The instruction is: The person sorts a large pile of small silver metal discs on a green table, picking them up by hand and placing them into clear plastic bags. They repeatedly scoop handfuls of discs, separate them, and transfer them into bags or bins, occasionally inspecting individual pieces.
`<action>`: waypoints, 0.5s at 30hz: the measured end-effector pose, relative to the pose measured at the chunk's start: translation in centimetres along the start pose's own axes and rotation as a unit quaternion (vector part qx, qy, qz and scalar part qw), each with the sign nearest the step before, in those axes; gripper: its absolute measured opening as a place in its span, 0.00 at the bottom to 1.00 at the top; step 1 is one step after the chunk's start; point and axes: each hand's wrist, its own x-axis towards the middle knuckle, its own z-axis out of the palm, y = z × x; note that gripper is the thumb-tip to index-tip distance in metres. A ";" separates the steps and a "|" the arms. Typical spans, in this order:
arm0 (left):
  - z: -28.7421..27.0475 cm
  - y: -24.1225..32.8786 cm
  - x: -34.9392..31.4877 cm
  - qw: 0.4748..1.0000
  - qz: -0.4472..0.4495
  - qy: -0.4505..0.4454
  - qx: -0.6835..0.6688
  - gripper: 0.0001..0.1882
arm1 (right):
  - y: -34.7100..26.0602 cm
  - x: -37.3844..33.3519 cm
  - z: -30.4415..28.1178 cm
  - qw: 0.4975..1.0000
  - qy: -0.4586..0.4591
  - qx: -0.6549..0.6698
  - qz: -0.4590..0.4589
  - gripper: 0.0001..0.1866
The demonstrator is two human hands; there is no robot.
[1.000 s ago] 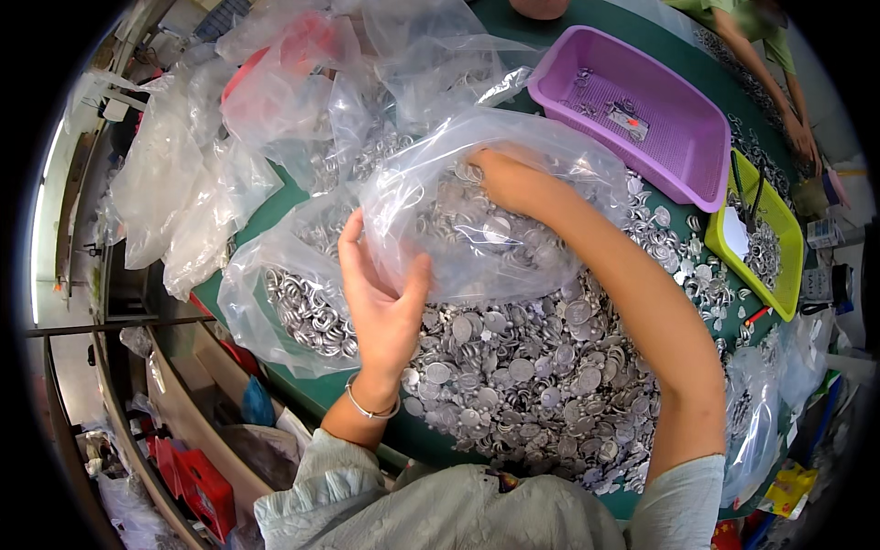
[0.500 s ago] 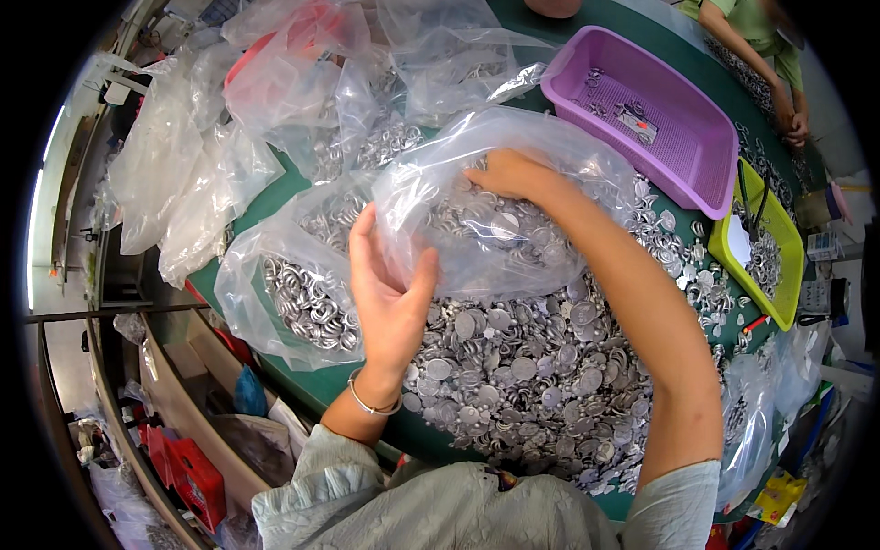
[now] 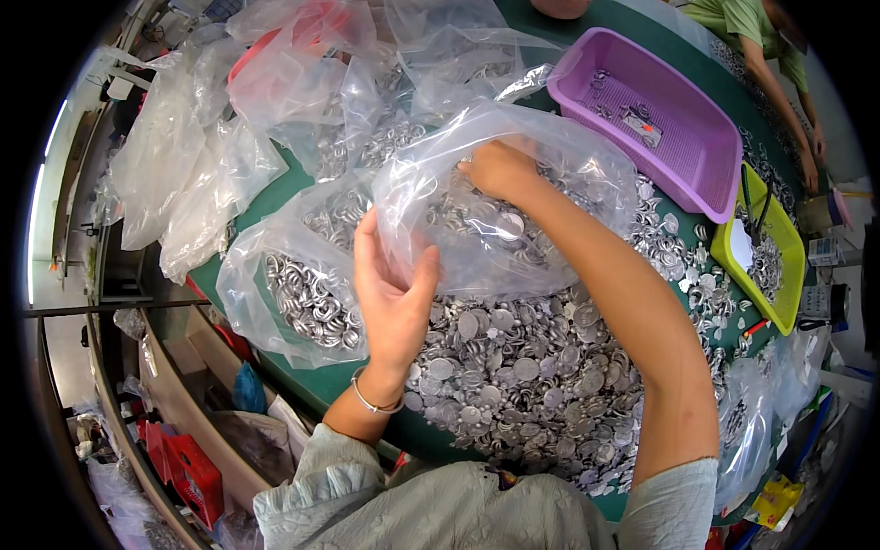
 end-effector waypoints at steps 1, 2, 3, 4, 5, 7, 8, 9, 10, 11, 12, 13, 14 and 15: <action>0.0 0.0 0.0 1.000 -0.002 -0.003 -0.002 0.30 | 0.3 0.0 0.7 0.999 0.030 0.010 -0.016 0.20; 0.1 -0.1 0.1 1.000 -0.002 -0.005 -0.001 0.30 | 0.7 0.1 1.2 0.997 0.061 0.019 -0.032 0.20; -0.1 -0.2 0.0 1.000 -0.003 -0.001 0.001 0.30 | 0.5 -0.1 0.9 0.998 0.039 0.035 -0.030 0.20; -0.2 -0.3 0.0 1.000 -0.005 0.001 0.003 0.30 | 0.3 -0.3 0.6 0.998 0.018 0.051 -0.029 0.20; -0.2 -0.3 -0.1 1.000 -0.006 0.004 0.001 0.30 | 0.1 -0.4 0.2 0.997 -0.003 0.067 -0.027 0.20; -0.1 -0.4 -0.1 1.000 -0.007 0.003 -0.003 0.31 | 0.1 -0.3 -0.1 0.997 -0.041 0.061 -0.039 0.20; -0.1 -0.4 -0.1 1.000 -0.008 0.002 -0.005 0.31 | 0.2 -0.2 -0.2 0.996 -0.060 0.057 -0.045 0.20; -0.1 -0.3 0.0 1.000 -0.008 0.002 -0.006 0.30 | 0.2 -0.1 -0.5 0.993 -0.077 0.070 -0.046 0.20; 0.0 -0.2 0.0 1.000 -0.009 0.002 -0.008 0.30 | 0.4 0.0 -0.7 0.991 -0.094 0.083 -0.048 0.20; 0.0 -0.3 0.0 1.000 -0.005 0.000 -0.005 0.30 | 0.5 0.1 -0.9 0.988 -0.111 0.096 -0.049 0.19; -0.1 -0.4 0.0 1.000 -0.002 -0.001 -0.002 0.30 | 0.6 0.0 -0.8 0.989 -0.098 0.095 -0.063 0.19; -0.1 -0.4 0.0 1.000 0.001 -0.002 0.001 0.30 | 0.7 -0.3 -0.7 0.989 -0.085 0.093 -0.076 0.19; -0.1 -0.3 0.0 1.000 0.001 -0.002 0.000 0.30 | 0.9 -0.5 -0.7 0.989 -0.071 0.092 -0.089 0.18; 0.0 -0.1 0.0 1.000 -0.002 -0.002 -0.002 0.29 | 1.1 -0.9 -0.9 0.985 -0.076 0.122 -0.095 0.18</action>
